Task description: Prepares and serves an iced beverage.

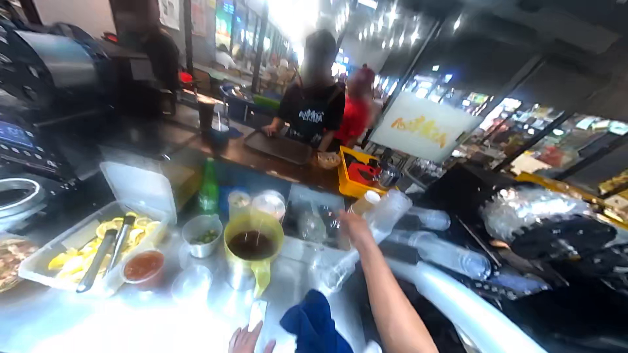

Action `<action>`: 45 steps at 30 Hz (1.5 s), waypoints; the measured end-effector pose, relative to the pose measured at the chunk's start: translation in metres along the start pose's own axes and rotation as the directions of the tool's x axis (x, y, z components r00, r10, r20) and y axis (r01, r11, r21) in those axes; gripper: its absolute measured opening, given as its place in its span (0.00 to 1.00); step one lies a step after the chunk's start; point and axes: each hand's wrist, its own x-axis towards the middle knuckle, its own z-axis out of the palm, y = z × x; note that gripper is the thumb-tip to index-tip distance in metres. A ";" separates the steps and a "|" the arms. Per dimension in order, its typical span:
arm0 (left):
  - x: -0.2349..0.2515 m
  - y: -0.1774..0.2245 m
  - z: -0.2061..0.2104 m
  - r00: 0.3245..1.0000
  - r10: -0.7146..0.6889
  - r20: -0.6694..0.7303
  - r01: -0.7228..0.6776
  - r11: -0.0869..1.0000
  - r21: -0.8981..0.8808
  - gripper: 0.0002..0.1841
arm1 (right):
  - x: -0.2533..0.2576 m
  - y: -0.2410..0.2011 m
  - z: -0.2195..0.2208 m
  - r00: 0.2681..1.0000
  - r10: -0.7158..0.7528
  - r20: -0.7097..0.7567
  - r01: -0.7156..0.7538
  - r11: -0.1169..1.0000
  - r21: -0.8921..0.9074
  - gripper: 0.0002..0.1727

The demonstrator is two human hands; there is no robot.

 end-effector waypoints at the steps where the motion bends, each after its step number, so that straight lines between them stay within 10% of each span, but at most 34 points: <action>1: -0.001 -0.004 0.005 1.000 0.010 -0.027 -0.010 1.000 -0.002 0.35 | -0.009 -0.005 -0.007 1.000 -0.009 -0.019 0.011 0.993 0.117 0.19; 8: -0.009 -0.002 0.005 0.984 0.052 -0.172 -0.087 0.976 -0.201 0.27 | -0.123 0.041 -0.048 0.999 0.005 0.043 -0.028 0.835 0.550 0.22; 14: -0.014 0.142 -0.012 0.961 0.251 0.121 -0.130 0.788 -0.601 0.21 | -0.257 0.128 -0.105 0.941 0.207 0.268 -0.319 0.807 0.497 0.20; 19: -0.080 0.233 0.051 0.763 0.313 0.566 0.249 0.666 -0.704 0.21 | -0.361 0.202 -0.193 0.886 0.430 0.173 -0.450 0.708 0.544 0.22; 23: -0.141 0.298 0.107 0.528 0.194 0.827 0.662 0.515 -0.544 0.19 | -0.431 0.249 -0.281 0.909 0.375 -0.182 -0.275 0.867 0.415 0.21; 27: -0.178 0.369 0.159 0.386 0.130 0.914 0.830 0.385 -0.405 0.20 | -0.484 0.248 -0.358 0.992 0.020 -0.122 -0.035 0.992 -0.123 0.60; 34: -0.171 0.468 0.208 0.394 0.298 0.870 0.685 0.537 -0.494 0.20 | -0.472 0.251 -0.444 0.986 -0.099 -0.134 0.048 0.940 -0.339 0.54; 40: -0.125 0.460 0.232 0.549 0.286 0.785 0.372 0.757 -0.537 0.17 | -0.413 0.248 -0.525 0.899 -0.096 -0.427 -0.084 0.920 -0.382 0.62; 45: -0.092 0.454 0.280 0.523 0.267 0.809 0.180 0.893 -0.411 0.24 | -0.334 0.258 -0.568 0.954 -0.118 -0.274 -0.104 0.730 -0.676 0.60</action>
